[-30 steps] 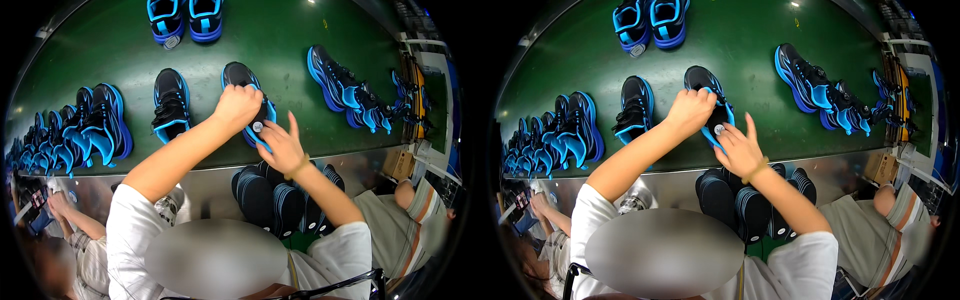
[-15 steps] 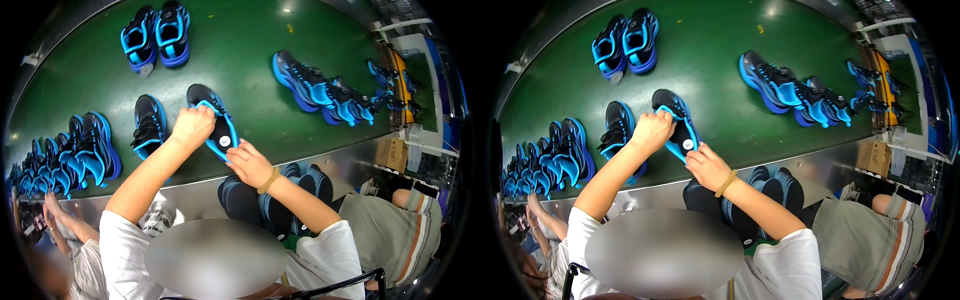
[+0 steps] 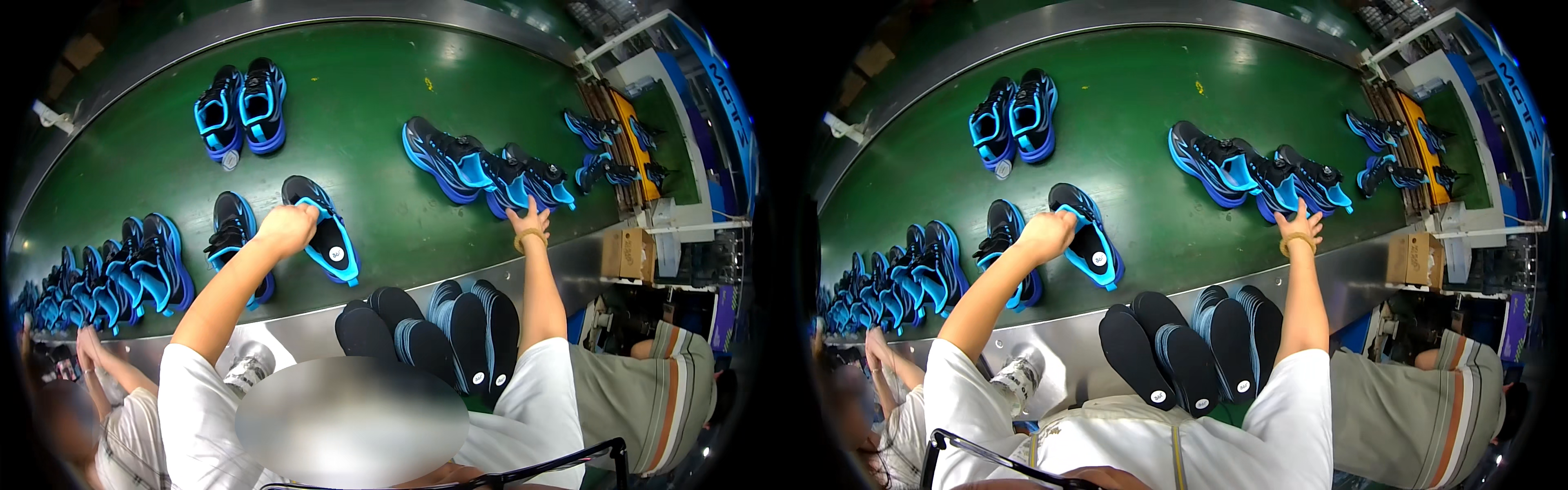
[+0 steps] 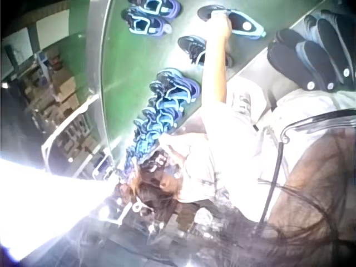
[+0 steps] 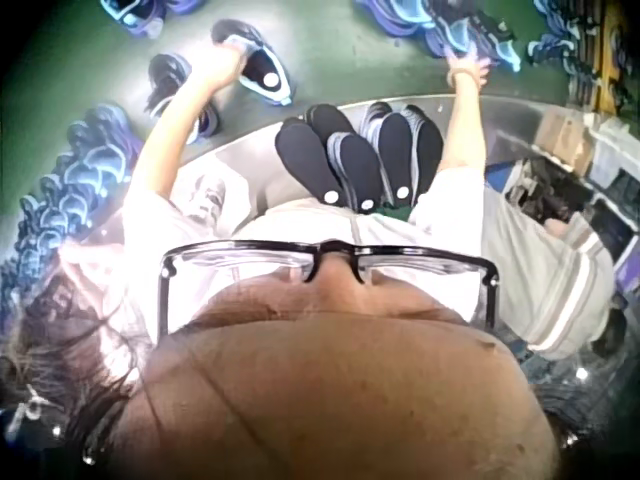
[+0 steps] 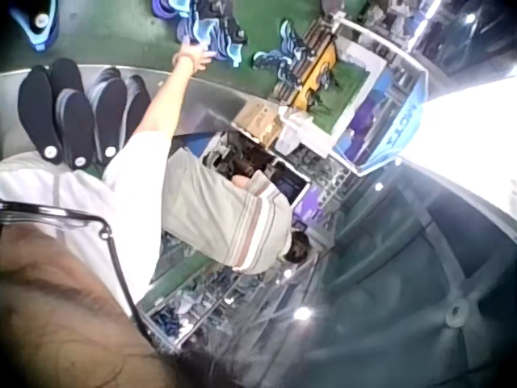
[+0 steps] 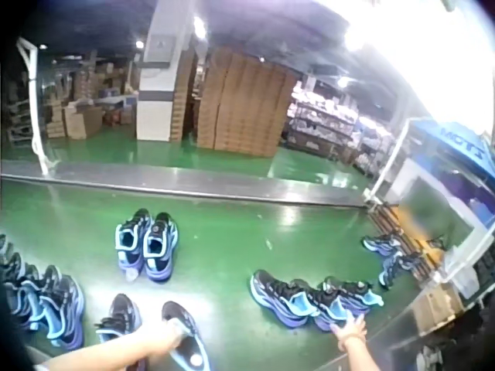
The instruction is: The person takes a stack of insoles and inserts them into individual shoes taken from a conveyor belt, then places the finished shoes onto a multi-tier storage rack.
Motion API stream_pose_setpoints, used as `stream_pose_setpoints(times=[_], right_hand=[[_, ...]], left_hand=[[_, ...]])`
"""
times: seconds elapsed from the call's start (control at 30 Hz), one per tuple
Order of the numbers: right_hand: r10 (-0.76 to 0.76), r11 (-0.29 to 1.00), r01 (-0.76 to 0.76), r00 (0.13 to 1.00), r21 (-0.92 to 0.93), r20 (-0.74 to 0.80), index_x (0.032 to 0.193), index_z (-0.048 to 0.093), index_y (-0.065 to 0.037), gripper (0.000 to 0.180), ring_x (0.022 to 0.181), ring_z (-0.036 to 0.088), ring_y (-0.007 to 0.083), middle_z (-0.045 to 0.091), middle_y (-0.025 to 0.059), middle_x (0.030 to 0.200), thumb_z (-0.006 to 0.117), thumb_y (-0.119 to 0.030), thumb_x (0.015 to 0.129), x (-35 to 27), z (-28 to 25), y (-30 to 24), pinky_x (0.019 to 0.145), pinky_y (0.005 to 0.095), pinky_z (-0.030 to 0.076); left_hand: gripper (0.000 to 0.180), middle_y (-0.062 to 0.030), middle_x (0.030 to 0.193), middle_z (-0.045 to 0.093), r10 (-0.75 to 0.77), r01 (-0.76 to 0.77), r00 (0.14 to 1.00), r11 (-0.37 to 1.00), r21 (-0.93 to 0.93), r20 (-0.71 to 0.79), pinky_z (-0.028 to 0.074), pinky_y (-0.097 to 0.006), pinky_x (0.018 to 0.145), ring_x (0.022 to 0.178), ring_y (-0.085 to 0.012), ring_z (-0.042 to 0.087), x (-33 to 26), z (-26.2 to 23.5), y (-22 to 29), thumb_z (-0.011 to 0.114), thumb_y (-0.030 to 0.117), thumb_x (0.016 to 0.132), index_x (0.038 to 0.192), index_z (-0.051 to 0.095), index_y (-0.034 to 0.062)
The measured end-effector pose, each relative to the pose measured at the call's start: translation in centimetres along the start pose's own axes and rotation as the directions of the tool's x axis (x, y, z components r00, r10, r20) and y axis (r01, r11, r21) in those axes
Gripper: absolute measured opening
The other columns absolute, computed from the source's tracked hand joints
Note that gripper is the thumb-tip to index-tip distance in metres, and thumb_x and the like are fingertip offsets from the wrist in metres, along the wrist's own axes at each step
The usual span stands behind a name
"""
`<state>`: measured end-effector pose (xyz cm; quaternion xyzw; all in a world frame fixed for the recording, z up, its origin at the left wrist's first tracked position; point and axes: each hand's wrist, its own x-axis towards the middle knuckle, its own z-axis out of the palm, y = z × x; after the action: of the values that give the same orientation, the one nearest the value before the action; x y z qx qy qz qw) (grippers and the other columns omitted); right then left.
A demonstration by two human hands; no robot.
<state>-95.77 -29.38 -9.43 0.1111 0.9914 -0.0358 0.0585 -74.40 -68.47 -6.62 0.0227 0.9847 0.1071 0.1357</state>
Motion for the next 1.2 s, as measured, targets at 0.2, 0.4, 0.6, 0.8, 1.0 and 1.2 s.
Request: stream_pose_setpoints(times=[0.2,0.4,0.6,0.8,1.0,1.2], right_hand=[[-0.28,0.863,0.346,0.934,0.369,-0.222,0.085,0.057,-0.008,0.037,0.084,0.051,0.0347,0.053,0.0204,0.089,0.07,-0.031,0.059,6.2,5.9,1.2,0.074,0.038,0.041],[-0.452,0.716,0.472,0.875,0.514,-0.173,0.08,0.058,-0.004,0.026,0.069,0.054,0.0212,0.059,0.0121,0.076,0.067,-0.024,0.066,6.3,6.5,-5.7,0.065,0.0304,0.042],[-0.71,0.564,0.593,0.704,0.574,-0.03,0.088,0.058,-0.003,0.024,0.069,0.053,0.017,0.057,0.0105,0.086,0.061,-0.021,0.072,-0.5,5.3,-6.1,0.065,0.0293,0.042],[-0.719,0.45,0.679,0.661,0.58,-0.215,0.11,0.046,-0.001,0.04,0.108,0.041,0.0301,0.045,0.0181,0.113,0.057,-0.017,0.075,-13.6,-1.7,-3.8,0.09,0.0338,0.032],[-0.913,0.302,0.836,0.392,0.458,-0.112,0.094,0.054,-0.001,0.026,0.09,0.051,0.0305,0.052,0.0157,0.099,0.058,-0.012,0.07,-30.3,-4.6,-0.4,0.078,0.0361,0.04],[-0.717,0.697,0.694,0.675,0.182,0.172,0.104,0.045,-0.003,0.055,0.092,0.047,0.0308,0.047,0.0152,0.104,0.065,-0.034,0.063,-35.9,-1.8,2.4,0.076,0.0376,0.039]], left_hand=[[0.014,0.0028,0.062,0.039,-0.589,0.016,0.778,0.366,-0.93,-0.219,0.031,-0.019,0.047,0.053,-0.0038,0.033,-9.7,-1.7,0.3,0.043,0.014,0.084,0.077,0.049,0.0031],[0.013,0.0,0.062,0.043,-0.843,-0.042,0.491,0.23,-0.972,-0.221,0.029,-0.018,0.048,0.051,-0.0048,0.033,-26.3,1.6,2.4,0.044,0.007,0.076,0.063,0.04,0.0061],[0.013,-0.0096,0.071,0.047,-0.794,0.465,0.489,0.587,-0.663,-0.361,0.037,-0.029,0.061,0.065,-0.0238,0.048,-29.2,6.6,7.5,0.051,0.005,0.072,0.084,0.047,0.0032],[0.025,-0.0138,0.087,0.048,-0.525,0.394,0.704,0.849,-0.352,-0.478,0.035,-0.037,0.07,0.081,-0.0297,0.047,-28.5,7.9,8.1,0.055,0.011,0.07,0.092,0.047,0.0014],[0.033,-0.014,0.092,0.049,-0.457,0.413,0.724,0.887,-0.207,-0.516,0.033,-0.039,0.074,0.087,-0.03,0.045,-28.9,7.9,9.1,0.053,0.021,0.07,0.095,0.048,0.0],[0.028,-0.0154,0.097,0.048,-0.518,0.405,0.692,0.855,-0.324,-0.503,0.033,-0.039,0.078,0.093,-0.0308,0.043,-28.6,7.8,9.0,0.049,0.012,0.072,0.098,0.049,0.0007]])
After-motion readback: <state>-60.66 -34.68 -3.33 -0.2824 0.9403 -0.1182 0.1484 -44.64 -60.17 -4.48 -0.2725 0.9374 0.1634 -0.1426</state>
